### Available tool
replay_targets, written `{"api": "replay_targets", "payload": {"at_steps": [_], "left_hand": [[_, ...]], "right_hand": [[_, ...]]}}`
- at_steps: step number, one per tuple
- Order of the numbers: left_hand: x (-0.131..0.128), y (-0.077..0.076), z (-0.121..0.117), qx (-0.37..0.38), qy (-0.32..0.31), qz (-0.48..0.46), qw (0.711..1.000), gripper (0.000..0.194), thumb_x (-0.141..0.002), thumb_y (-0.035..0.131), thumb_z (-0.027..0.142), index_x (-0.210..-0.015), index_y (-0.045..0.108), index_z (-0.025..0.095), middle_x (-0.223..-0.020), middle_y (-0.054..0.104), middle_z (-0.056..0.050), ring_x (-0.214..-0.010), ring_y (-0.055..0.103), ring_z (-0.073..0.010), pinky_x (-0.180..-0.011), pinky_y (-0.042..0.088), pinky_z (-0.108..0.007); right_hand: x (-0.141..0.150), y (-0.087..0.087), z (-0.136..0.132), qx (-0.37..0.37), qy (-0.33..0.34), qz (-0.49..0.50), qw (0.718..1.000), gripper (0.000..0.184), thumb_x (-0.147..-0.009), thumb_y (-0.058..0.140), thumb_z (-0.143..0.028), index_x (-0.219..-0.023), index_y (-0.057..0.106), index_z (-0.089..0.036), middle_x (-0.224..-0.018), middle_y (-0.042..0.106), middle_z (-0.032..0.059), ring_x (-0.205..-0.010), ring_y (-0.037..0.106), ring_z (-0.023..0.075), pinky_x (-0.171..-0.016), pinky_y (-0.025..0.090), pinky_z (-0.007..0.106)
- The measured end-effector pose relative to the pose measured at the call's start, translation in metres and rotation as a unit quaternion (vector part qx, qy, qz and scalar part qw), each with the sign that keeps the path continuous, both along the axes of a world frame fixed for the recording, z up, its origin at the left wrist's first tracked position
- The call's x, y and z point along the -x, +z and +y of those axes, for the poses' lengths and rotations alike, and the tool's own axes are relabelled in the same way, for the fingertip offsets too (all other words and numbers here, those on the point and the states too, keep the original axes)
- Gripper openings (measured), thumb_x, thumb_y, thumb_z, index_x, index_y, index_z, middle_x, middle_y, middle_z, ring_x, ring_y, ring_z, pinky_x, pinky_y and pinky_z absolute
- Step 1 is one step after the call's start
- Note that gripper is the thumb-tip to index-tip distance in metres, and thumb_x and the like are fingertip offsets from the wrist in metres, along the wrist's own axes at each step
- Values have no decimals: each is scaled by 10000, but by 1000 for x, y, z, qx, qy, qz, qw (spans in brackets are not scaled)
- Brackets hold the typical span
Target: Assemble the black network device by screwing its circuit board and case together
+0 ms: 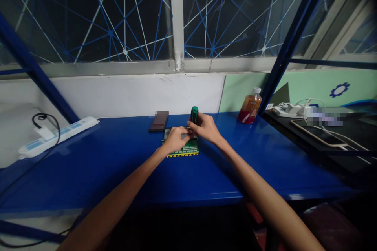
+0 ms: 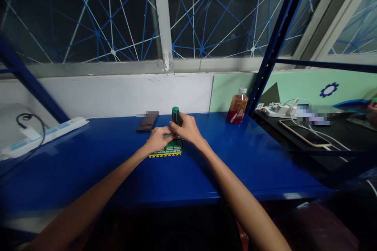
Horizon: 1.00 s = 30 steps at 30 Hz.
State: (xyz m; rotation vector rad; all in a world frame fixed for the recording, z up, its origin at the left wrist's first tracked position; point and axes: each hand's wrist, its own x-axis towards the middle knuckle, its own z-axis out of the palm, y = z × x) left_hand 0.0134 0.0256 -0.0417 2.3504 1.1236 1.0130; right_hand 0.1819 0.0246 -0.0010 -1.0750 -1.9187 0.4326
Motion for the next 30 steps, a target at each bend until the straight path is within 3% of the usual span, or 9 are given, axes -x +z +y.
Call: {"api": "replay_targets", "payload": {"at_steps": [21, 30], "left_hand": [[3, 5, -1, 10, -41, 24, 999, 246, -827, 562, 191, -980, 752, 223, -1024, 745, -38, -987, 672, -212, -897, 479, -323], [4, 2, 2, 39, -27, 19, 999, 168, -764, 649, 203, -897, 752, 199, -961, 741, -53, -935, 663, -225, -879, 471, -350]], "right_hand": [[-2, 3, 0, 19, -2, 38, 999, 180, -809, 570, -327, -827, 632, -159, -610, 612, 13, -553, 546, 146, -530, 387, 265], [-3, 4, -1, 30, 24, 102, 994, 177, -833, 579, -347, -818, 595, -172, -619, 649, 12, -481, 585, 134, -513, 428, 265]]}}
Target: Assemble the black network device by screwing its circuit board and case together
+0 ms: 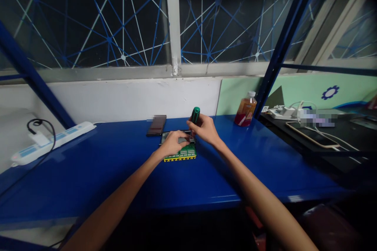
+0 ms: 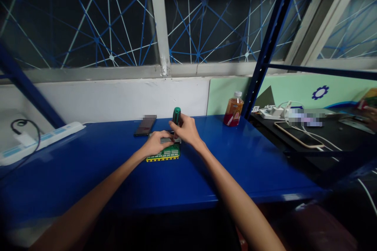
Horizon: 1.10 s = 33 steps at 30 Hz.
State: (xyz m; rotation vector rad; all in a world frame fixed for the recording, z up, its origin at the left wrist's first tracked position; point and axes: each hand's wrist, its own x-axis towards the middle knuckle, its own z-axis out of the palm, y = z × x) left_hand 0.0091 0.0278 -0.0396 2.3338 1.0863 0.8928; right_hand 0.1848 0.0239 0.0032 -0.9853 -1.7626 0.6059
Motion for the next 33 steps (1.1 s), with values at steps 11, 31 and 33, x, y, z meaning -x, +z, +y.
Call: {"api": "replay_targets", "payload": {"at_steps": [11, 31, 33], "left_hand": [[-22, 22, -7, -45, -7, 4, 999, 213, -809, 612, 189, -977, 740, 210, -888, 740, -23, -893, 640, -199, -884, 463, -347], [16, 65, -1, -65, 36, 3, 997, 197, -842, 644, 332, -983, 737, 230, -988, 736, -45, -889, 654, -198, -835, 481, -338], [36, 62, -5, -55, 26, -11, 998, 211, -869, 610, 344, -997, 736, 234, -1041, 721, -51, -916, 647, -193, -844, 481, -335]], "right_hand": [[-29, 13, 11, -189, -239, -29, 952, 200, -803, 593, -358, -688, 545, -201, -524, 519, -19, -481, 455, 127, -509, 336, 282], [-30, 17, 6, -92, -145, 13, 985, 260, -821, 589, -404, -678, 550, -190, -527, 598, -2, -443, 543, 130, -523, 427, 283], [-20, 18, 0, -52, -80, 38, 995, 282, -836, 588, -434, -712, 563, -182, -564, 629, 15, -456, 578, 138, -527, 452, 287]]}}
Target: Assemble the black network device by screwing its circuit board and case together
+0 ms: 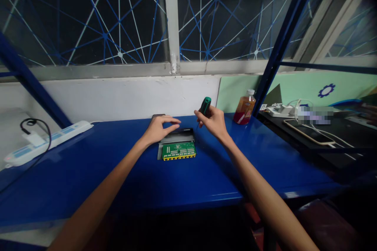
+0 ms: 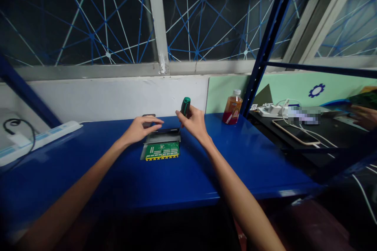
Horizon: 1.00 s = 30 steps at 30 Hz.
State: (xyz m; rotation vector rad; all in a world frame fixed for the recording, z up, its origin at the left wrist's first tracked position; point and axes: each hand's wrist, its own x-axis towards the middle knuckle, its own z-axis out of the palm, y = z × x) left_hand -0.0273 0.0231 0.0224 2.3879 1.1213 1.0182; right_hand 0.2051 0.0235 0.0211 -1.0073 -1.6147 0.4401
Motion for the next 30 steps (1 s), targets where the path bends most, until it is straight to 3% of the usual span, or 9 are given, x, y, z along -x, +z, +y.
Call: {"api": "replay_targets", "payload": {"at_steps": [4, 7, 10, 17, 25, 30], "left_hand": [[23, -19, -14, 29, -23, -7, 999, 195, -859, 621, 334, -951, 746, 216, -982, 723, -66, -917, 645, -195, -844, 481, -332], [24, -29, -22, 60, -87, 10, 994, 198, -853, 625, 334, -928, 749, 198, -942, 725, -69, -874, 653, -190, -832, 490, -331], [18, -32, -23, 70, -127, 14, 989, 183, -855, 631, 305, -950, 747, 199, -981, 721, -69, -921, 651, -192, -868, 484, -331], [11, -38, -22, 42, -122, -6, 992, 169, -876, 610, 274, -945, 747, 202, -970, 728, -57, -924, 653, -186, -867, 481, -318], [6, -48, -21, 50, -107, 19, 993, 166, -869, 624, 302, -900, 758, 210, -919, 746, -55, -898, 667, -197, -838, 485, -323], [4, -50, -22, 70, -123, 14, 990, 163, -867, 624, 292, -874, 758, 201, -895, 750, -52, -876, 674, -192, -803, 495, -307]], "right_hand": [[25, -3, -14, 67, 113, -5, 991, 313, -832, 607, -484, -744, 540, -191, -610, 653, 22, -473, 606, 147, -512, 458, 290], [41, -9, -22, 92, 157, -23, 983, 340, -836, 601, -523, -758, 532, -199, -624, 657, 17, -484, 609, 147, -519, 463, 295], [48, -15, -26, 92, 156, -45, 982, 327, -848, 588, -522, -782, 544, -204, -598, 639, 10, -523, 613, 159, -525, 454, 298], [48, -24, -22, 80, 135, -68, 985, 316, -865, 573, -503, -767, 529, -206, -585, 611, -2, -540, 577, 150, -518, 402, 285], [53, -23, -29, 37, 101, -116, 987, 340, -842, 583, -476, -670, 458, -212, -539, 484, -43, -513, 419, 112, -482, 295, 271], [52, -22, -29, 38, 102, -107, 988, 317, -836, 583, -447, -660, 453, -217, -545, 464, -45, -520, 413, 114, -493, 304, 280]]}}
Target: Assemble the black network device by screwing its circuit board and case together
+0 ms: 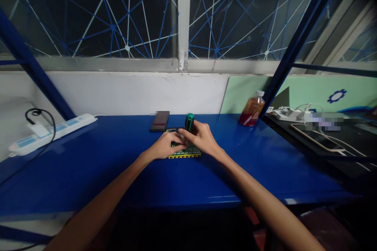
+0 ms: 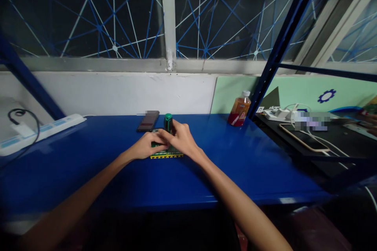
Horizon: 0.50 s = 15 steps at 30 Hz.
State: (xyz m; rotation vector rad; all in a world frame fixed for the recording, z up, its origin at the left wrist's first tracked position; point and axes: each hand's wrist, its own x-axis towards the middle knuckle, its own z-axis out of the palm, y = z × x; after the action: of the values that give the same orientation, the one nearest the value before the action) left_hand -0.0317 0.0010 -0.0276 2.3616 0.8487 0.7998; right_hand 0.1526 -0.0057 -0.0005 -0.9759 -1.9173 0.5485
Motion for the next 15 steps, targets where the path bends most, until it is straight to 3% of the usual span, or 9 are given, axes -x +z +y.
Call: {"api": "replay_targets", "payload": {"at_steps": [15], "left_hand": [[1, 0, 1, 0, 2, 25, 1000, 161, -851, 626, 281, -851, 764, 197, -864, 754, -44, -832, 679, -186, -782, 493, -293]], "right_hand": [[-1, -2, 0, 21, 23, 2, 1000, 310, -854, 565, -461, -694, 469, -213, -579, 536, -26, -545, 469, 125, -509, 343, 275]]}}
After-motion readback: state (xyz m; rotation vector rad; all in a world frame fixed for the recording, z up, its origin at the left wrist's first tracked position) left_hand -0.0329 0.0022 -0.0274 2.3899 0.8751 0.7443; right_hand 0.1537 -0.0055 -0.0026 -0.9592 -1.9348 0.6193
